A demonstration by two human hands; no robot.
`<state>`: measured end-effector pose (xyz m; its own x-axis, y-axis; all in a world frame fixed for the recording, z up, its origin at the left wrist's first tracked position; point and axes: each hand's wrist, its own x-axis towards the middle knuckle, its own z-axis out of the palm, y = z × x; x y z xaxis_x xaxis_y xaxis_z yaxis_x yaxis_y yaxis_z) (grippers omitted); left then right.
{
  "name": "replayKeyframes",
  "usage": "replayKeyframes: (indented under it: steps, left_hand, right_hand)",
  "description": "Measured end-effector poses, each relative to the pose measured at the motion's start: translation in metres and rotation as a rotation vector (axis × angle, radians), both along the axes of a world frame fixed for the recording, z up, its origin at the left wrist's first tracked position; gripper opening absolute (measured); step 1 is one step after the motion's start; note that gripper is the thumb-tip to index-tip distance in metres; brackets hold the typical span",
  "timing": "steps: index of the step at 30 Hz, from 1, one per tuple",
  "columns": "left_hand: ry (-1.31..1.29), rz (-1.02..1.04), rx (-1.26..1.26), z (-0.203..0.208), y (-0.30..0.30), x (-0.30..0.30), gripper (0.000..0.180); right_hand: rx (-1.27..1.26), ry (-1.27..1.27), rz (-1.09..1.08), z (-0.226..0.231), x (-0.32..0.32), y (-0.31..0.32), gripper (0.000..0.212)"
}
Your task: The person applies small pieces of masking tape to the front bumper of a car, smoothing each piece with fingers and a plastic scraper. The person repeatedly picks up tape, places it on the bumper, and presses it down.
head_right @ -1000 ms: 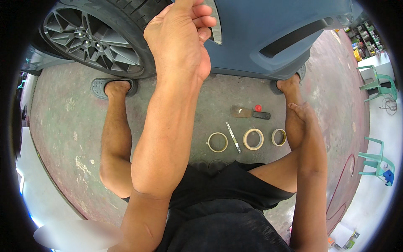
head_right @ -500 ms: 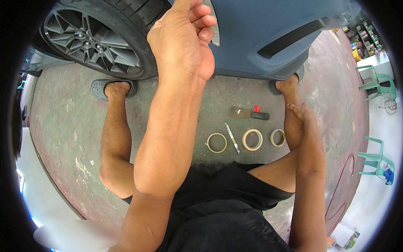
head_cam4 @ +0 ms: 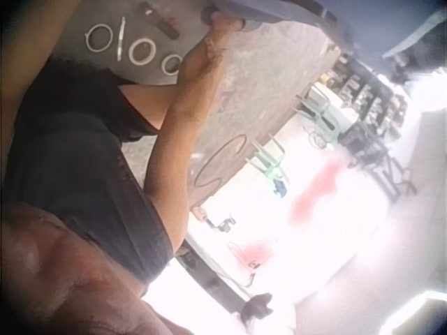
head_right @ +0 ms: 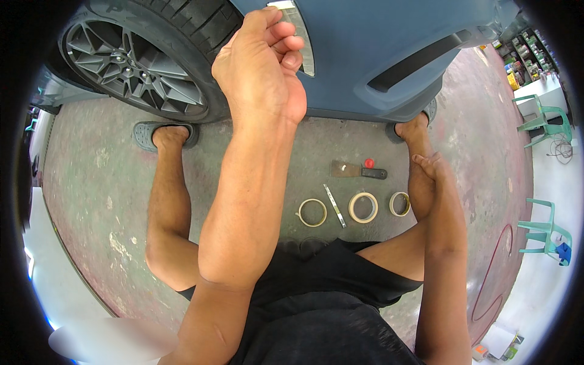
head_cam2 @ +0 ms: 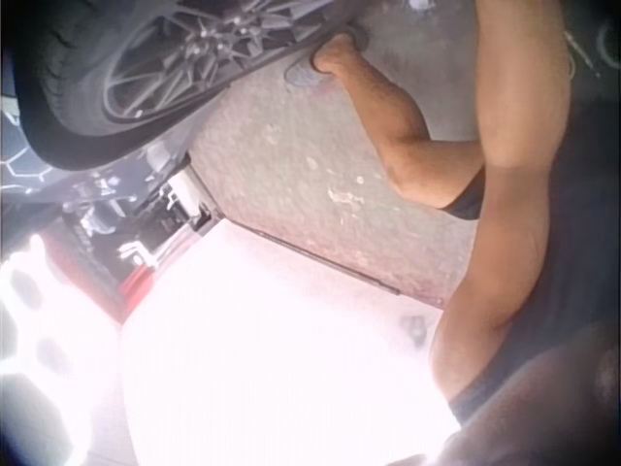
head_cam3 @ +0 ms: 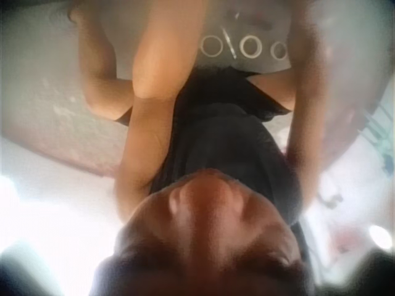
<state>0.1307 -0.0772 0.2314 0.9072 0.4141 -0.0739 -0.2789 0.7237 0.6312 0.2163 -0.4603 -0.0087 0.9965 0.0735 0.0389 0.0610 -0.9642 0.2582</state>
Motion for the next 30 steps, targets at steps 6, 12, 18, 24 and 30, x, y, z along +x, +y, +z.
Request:
replayKeyframes:
  steps: [6,12,18,24,30]
  left_hand:
    - [-0.02,0.0,0.027,0.005,0.001,-0.003,0.011]
    - [0.016,0.043,0.049,0.007,0.005,-0.005,0.013]
    - [0.054,0.03,0.032,0.018,0.01,-0.008,0.012]
    - [0.043,-0.009,0.055,0.017,0.015,-0.008,0.01]
    - [0.042,-0.052,0.046,0.017,0.017,-0.008,0.011]
  right_hand:
    - [0.333,0.018,-0.425,0.076,-0.074,0.016,0.031]
    - [1.357,-0.247,-0.155,0.188,-0.105,0.175,0.024]
    - [1.853,-0.21,0.085,0.248,-0.096,0.277,0.021]
    - [2.105,-0.198,0.094,0.251,-0.094,0.311,0.018]
    - [2.197,-0.228,-0.005,0.256,-0.093,0.325,0.019]
